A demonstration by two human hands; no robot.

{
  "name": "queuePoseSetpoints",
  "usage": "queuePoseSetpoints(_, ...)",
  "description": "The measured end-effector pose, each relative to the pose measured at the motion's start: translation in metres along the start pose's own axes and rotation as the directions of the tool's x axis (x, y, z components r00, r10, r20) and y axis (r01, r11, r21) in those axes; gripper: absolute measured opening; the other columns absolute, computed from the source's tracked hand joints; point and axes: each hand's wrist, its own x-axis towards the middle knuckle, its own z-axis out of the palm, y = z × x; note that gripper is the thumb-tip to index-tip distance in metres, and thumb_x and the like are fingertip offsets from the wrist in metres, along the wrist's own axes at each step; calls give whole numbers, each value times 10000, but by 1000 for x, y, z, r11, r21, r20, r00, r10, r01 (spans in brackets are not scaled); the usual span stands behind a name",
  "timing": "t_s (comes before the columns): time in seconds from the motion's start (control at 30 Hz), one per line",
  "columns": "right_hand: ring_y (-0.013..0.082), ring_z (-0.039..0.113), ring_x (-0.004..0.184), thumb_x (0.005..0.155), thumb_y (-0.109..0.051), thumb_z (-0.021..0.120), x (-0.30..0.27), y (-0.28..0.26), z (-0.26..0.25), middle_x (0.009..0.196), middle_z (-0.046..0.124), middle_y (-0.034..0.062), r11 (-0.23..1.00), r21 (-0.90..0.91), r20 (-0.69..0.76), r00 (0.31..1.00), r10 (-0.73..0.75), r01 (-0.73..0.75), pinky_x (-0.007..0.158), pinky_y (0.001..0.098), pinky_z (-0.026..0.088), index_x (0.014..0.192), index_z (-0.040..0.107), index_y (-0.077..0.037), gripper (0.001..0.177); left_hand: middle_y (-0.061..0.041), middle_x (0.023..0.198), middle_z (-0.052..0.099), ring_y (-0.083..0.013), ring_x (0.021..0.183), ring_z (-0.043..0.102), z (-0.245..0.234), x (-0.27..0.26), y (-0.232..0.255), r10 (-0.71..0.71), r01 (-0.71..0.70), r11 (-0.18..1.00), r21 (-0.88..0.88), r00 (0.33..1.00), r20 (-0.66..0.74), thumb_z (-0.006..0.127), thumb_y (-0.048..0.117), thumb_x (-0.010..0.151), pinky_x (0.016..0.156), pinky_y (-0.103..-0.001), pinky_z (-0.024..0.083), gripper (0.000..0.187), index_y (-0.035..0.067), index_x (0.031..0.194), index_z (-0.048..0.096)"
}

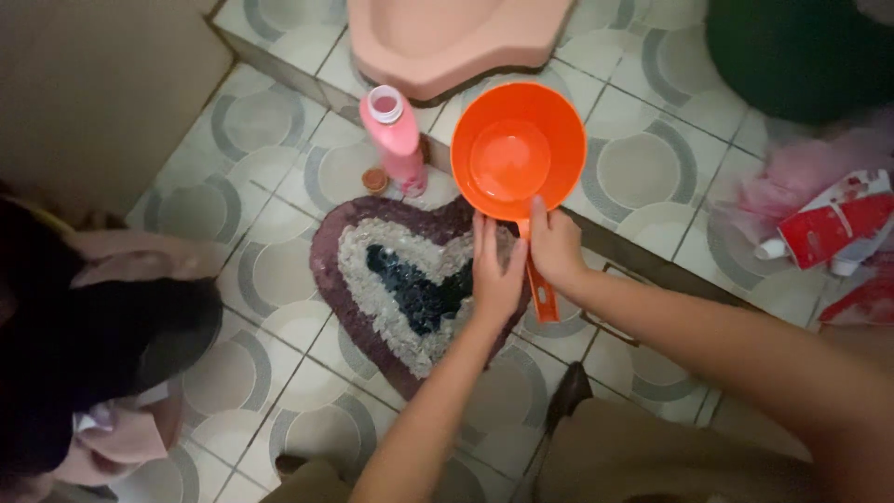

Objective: Washing a heart-shaped rug on a bathroom floor using detergent and water.

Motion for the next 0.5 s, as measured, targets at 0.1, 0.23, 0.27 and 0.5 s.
queuePoseSetpoints(0.1, 391, 769, 801, 1065, -485, 399, 16, -13, -16, 785, 719, 280, 963, 70, 82, 963, 256, -262, 726, 507, 549, 913, 705, 68, 649, -290, 1661, 315, -414, 1575, 292, 20, 13, 6, 20, -22, 999, 26, 999, 48, 561, 290, 1050, 1275, -432, 245, 654, -80, 1553, 370)
queuePoseSetpoints(0.23, 459, 705, 903, 1093, -480, 414, 36, 5, -26, 885, 709, 297, 982, -15, -26, 982, 189, -189, 765, 519, 520, 972, 700, 66, 628, -294, 1656, 305, -411, 1559, 287, 42, 32, 2, 44, -43, 999, -9, 994, 96, 543, 293, 1042, 1255, -429, 245, 653, -85, 1545, 367)
queuePoseSetpoints(0.27, 438, 725, 891, 1082, -480, 408, 39, -1, -33, 890, 718, 283, 977, 67, -12, 979, 203, -201, 767, 505, 523, 979, 700, 56, 619, -292, 1660, 308, -412, 1569, 277, 46, 38, 6, 45, -43, 999, -16, 993, 108, 531, 300, 1054, 1262, -431, 243, 651, -83, 1551, 358)
queuePoseSetpoints(0.5, 392, 710, 941, 1055, -408, 454, 66, -8, -47, 1010, 723, 256, 962, 150, 3, 973, 229, -227, 811, 465, 518, 1055, 694, 24, 494, -321, 1597, 413, -451, 1531, 355, 86, 80, -21, 40, -51, 991, 123, 995, 93, 534, 296, 1067, 1261, -437, 288, 579, -52, 1522, 445)
